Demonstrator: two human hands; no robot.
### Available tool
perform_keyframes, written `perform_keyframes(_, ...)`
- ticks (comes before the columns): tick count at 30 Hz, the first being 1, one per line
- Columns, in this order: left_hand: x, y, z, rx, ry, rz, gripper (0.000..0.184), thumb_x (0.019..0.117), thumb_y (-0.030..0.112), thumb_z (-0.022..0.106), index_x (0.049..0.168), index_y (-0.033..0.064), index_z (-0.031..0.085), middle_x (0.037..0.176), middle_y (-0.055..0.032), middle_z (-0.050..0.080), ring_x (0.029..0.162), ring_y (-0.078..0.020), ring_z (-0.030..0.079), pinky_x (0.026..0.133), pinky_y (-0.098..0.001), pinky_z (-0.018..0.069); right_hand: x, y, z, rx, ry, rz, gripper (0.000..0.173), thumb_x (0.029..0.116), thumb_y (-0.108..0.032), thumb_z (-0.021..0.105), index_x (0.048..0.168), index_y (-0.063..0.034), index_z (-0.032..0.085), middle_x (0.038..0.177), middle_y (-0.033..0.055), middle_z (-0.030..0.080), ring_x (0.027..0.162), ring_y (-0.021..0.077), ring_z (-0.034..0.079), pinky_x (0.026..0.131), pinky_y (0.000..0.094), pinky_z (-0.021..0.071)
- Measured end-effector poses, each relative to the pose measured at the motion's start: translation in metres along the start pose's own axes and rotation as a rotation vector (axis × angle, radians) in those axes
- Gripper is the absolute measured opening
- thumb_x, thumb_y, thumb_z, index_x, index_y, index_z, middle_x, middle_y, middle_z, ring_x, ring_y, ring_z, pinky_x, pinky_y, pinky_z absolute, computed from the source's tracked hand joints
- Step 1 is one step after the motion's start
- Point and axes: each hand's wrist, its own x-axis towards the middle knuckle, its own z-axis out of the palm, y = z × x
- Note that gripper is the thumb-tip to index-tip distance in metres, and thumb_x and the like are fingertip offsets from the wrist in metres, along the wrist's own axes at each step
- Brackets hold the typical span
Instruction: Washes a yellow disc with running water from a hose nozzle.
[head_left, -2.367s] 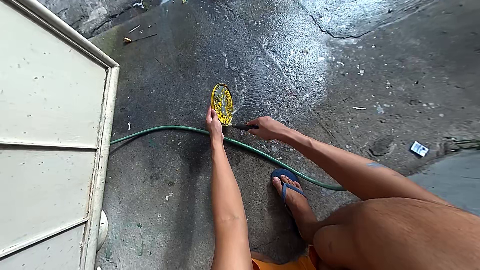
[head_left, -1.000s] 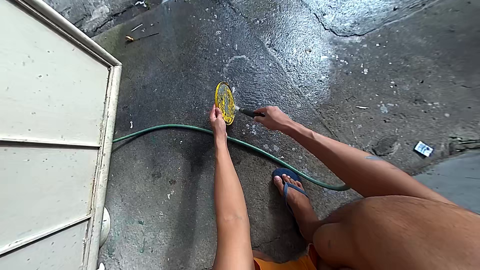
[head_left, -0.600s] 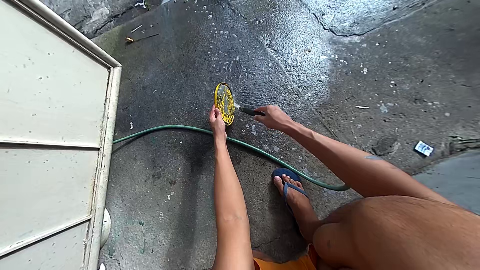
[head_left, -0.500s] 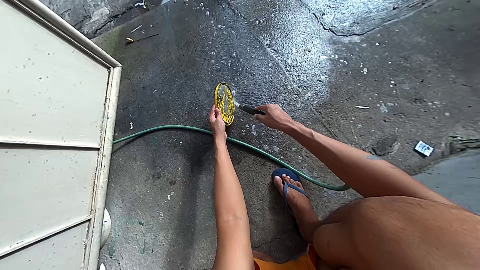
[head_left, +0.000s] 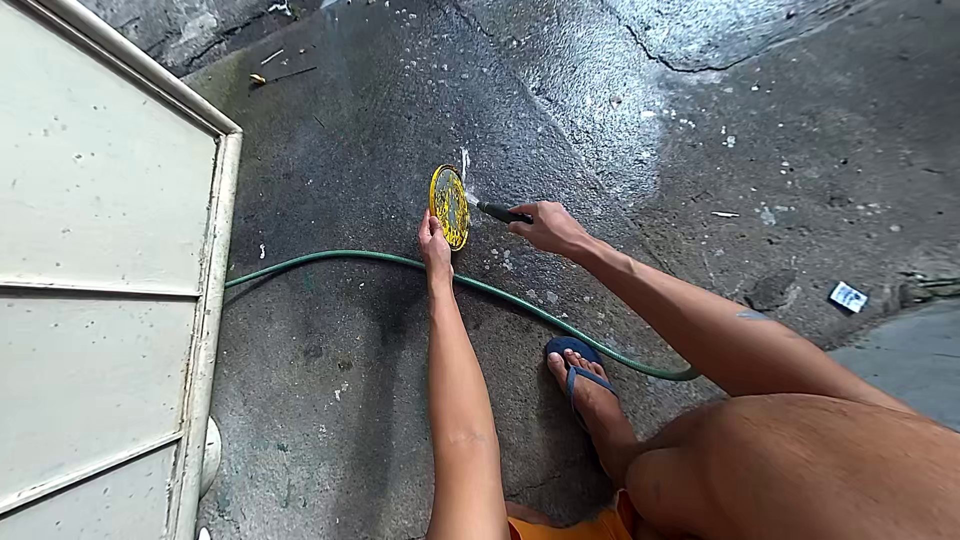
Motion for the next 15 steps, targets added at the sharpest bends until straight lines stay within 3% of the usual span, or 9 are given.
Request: perform_keyframes(15,0.002,0.001,0.002,0.047,0.001,0.004,0.044,0.1110,0.027,0.042,0.149,0.0078,0.052,0.152,-0.0153,0.050,0.142,-0.0207,0.046,0.119,-0.0395,0.0363,-0.005,-0.016,-0.016,0.020,0.050,-0.011,0.037,0.1020,-0.035,0.060,0.134,-0.0196,0.069,0.107,0.0132,0.075,0.096,0.0317,0.072,0.084,0.0582,0.0553)
